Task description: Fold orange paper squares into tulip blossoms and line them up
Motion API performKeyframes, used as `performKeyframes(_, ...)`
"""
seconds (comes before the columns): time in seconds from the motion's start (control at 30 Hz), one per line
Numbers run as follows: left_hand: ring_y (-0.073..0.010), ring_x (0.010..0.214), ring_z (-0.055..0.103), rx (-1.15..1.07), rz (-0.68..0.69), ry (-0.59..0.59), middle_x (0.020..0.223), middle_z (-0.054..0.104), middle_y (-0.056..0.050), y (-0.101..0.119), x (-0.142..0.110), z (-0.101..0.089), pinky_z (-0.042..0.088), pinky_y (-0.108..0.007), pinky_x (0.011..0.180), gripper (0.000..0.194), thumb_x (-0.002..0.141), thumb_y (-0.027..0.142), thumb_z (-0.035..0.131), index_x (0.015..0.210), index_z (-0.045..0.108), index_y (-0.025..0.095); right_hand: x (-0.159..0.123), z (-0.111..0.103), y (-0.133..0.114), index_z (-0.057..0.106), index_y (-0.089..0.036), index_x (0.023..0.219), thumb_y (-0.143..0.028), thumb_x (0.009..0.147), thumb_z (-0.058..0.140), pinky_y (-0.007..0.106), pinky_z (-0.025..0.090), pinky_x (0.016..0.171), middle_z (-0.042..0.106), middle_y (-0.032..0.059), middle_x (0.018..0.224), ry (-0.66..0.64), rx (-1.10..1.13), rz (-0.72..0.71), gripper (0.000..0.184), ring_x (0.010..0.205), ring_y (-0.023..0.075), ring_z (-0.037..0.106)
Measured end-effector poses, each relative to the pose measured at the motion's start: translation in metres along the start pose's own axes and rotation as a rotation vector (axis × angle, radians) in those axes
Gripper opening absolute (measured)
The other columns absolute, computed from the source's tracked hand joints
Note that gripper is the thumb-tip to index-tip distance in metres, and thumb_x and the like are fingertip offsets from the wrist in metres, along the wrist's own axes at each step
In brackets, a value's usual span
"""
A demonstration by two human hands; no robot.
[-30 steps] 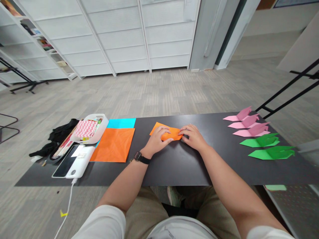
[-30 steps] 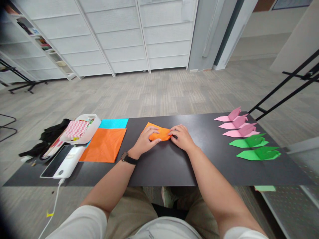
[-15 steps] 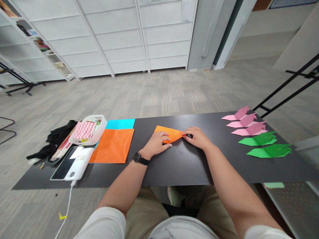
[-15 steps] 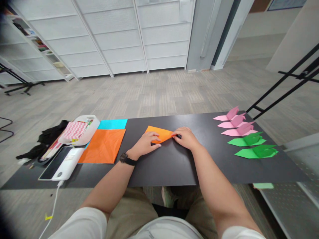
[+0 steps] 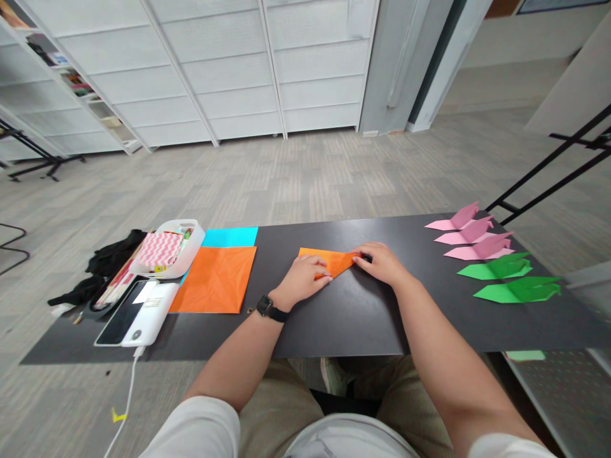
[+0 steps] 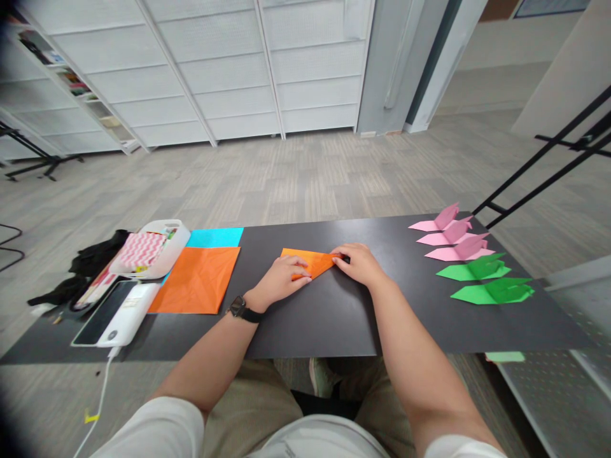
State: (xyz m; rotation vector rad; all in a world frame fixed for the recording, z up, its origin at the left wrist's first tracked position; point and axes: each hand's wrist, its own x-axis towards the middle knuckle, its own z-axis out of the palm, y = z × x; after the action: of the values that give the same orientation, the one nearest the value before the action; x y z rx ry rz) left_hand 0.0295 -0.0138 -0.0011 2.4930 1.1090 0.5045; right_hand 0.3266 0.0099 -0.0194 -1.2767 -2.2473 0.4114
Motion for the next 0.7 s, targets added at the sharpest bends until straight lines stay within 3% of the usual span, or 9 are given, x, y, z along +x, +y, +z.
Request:
performKeyframes(0.23, -0.0240, 0.113, 0.067, -0.036, -0.023, 0.012, 0.122, 0.075, -0.001, 0.001, 0.000, 0.005, 0.049, -0.046, 0.107, 0.015, 0.095, 0.044, 0.076, 0.100, 0.085, 0.033, 0.001, 0.003, -0.001, 0.079, -0.028, 0.111, -0.033, 0.097, 0.064, 0.045, 0.052, 0.096, 0.082, 0.0046, 0.107, 0.025, 0.000, 0.048, 0.021, 0.095, 0.0245, 0.074)
performKeyframes(0.5, -0.0244, 0.111, 0.067, -0.028, -0.043, 0.022, 0.112, 0.077, -0.001, 0.006, 0.003, 0.003, 0.049, -0.043, 0.104, 0.010, 0.093, 0.036, 0.078, 0.096, 0.079, 0.027, 0.004, 0.013, -0.004, 0.078, -0.028, 0.115, -0.028, 0.096, 0.068, 0.040, 0.051, 0.090, 0.079, 0.0052, 0.100, 0.066, -0.058, 0.108, 0.022, 0.092, 0.0231, 0.072)
performKeyframes(0.7, -0.0275, 0.108, 0.068, 0.015, -0.110, 0.040, 0.108, 0.076, -0.004, 0.009, 0.004, 0.003, 0.051, -0.044, 0.100, 0.020, 0.088, 0.034, 0.083, 0.100, 0.071, 0.024, 0.007, 0.019, -0.002, 0.078, -0.028, 0.115, -0.025, 0.094, 0.070, 0.040, 0.048, 0.087, 0.077, 0.0048, 0.096, 0.085, -0.094, 0.118, 0.022, 0.092, 0.0239, 0.069)
